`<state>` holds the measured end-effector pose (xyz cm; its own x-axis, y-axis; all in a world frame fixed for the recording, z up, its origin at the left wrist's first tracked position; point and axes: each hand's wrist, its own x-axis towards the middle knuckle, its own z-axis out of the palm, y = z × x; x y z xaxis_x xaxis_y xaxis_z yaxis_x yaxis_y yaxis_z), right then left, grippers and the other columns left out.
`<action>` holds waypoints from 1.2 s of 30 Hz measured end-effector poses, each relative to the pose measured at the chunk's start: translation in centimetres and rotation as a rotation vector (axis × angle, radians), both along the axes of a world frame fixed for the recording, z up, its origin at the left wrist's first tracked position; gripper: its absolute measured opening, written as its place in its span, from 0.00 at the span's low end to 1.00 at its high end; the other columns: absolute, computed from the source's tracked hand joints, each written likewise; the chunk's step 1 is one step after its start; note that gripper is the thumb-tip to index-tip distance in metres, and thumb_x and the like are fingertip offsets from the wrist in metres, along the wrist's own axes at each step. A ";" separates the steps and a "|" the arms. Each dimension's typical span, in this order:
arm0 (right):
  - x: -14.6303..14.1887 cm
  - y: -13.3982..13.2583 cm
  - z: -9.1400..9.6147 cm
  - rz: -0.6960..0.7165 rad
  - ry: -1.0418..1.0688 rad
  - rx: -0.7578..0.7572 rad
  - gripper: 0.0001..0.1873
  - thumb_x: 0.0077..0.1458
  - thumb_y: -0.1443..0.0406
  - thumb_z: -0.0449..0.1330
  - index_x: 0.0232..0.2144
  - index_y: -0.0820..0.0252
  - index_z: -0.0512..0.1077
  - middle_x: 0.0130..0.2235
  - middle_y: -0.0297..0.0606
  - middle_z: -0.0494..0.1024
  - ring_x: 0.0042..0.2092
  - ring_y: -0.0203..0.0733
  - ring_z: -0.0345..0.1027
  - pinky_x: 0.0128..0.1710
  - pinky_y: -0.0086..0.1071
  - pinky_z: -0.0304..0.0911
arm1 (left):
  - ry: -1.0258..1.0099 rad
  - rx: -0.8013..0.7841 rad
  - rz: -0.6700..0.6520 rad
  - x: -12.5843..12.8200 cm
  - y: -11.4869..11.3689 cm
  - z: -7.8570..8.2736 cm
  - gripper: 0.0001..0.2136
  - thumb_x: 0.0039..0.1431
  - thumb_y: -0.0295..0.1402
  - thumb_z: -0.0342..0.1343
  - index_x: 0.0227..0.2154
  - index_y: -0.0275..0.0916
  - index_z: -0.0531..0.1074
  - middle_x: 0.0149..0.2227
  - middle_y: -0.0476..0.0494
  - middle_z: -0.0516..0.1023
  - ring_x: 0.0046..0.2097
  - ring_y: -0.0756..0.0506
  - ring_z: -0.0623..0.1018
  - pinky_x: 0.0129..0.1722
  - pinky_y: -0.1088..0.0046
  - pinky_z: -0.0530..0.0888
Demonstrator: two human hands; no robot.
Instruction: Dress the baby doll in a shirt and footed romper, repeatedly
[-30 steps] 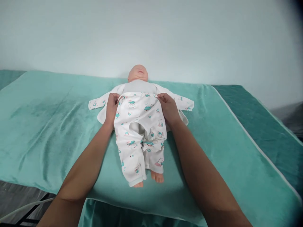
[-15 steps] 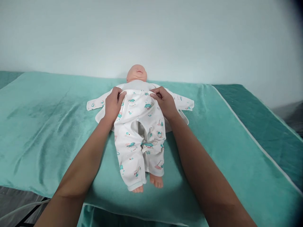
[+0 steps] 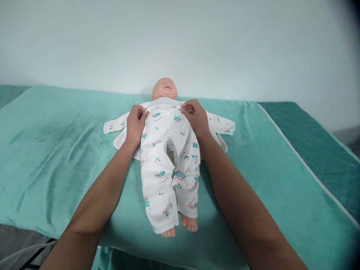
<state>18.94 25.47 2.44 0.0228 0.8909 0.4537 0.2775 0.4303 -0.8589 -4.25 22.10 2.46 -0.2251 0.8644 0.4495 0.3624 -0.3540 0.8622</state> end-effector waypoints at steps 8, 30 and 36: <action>1.0 -1.5 0.1 0.180 -0.147 0.144 0.16 0.64 0.51 0.58 0.47 0.44 0.80 0.47 0.40 0.75 0.54 0.48 0.67 0.61 0.48 0.62 | 0.118 0.057 -0.248 -1.1 -0.5 -0.2 0.17 0.62 0.39 0.58 0.53 0.49 0.76 0.53 0.42 0.72 0.58 0.41 0.71 0.65 0.59 0.62; 2.7 -8.0 -0.2 0.187 0.159 -0.510 0.12 0.48 0.55 0.68 0.32 0.55 0.80 0.33 0.33 0.82 0.35 0.44 0.73 0.35 0.36 0.69 | -0.089 -0.404 -0.316 -1.1 -6.4 0.8 0.18 0.49 0.40 0.69 0.42 0.40 0.77 0.41 0.41 0.82 0.47 0.37 0.78 0.50 0.59 0.75; 2.5 -7.9 -0.3 0.261 0.363 -0.604 0.15 0.45 0.53 0.73 0.29 0.56 0.79 0.27 0.34 0.80 0.28 0.40 0.70 0.29 0.34 0.67 | -0.472 -0.554 -0.412 -0.4 -6.9 0.9 0.21 0.48 0.40 0.70 0.46 0.39 0.79 0.42 0.39 0.84 0.46 0.36 0.82 0.48 0.57 0.79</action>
